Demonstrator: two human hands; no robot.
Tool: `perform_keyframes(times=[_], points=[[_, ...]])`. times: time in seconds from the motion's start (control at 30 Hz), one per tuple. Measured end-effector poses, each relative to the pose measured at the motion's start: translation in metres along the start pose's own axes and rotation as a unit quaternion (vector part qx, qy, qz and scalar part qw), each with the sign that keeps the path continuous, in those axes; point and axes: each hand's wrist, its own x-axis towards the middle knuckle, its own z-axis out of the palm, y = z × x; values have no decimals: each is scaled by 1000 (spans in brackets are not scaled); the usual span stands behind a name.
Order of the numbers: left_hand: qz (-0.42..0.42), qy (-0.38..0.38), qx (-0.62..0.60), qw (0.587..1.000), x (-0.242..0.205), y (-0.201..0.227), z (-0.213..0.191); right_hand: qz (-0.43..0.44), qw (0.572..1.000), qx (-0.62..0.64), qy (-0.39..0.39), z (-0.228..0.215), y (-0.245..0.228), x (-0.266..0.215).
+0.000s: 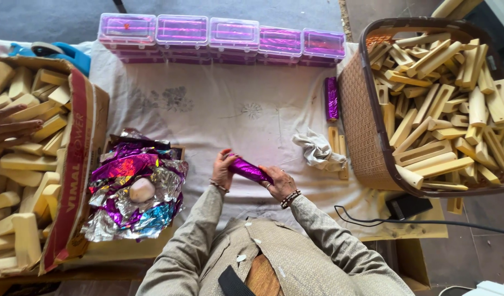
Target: The person picks up small wooden blocks from a basket, wipes them with a white cloth, and wraps them in shiny purple foil. The wrapped blocks are placed on the table next to other wrapped items.
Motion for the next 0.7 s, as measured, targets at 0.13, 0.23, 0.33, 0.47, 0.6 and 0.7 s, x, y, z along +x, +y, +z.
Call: perform_keyframes(times=[0.13, 0.23, 0.33, 0.47, 0.6, 0.7], points=[[7, 45, -32, 998, 10, 25, -24, -4, 1000, 22, 1, -17, 26, 4], [27, 106, 21, 994, 25, 17, -53, 16, 999, -9, 33, -40, 50, 20], [-21, 125, 215, 968, 40, -13, -88, 93, 988, 26, 121, -66, 77, 46], [-73, 38, 391, 917, 23, -9, -82, 145, 958, 14, 247, -85, 113, 83], [-76, 30, 403, 912, 14, -4, -76, 273, 911, -35, 306, -98, 136, 112], [-74, 26, 428, 901, 7, 4, -68, 312, 888, -54, 334, -89, 168, 132]])
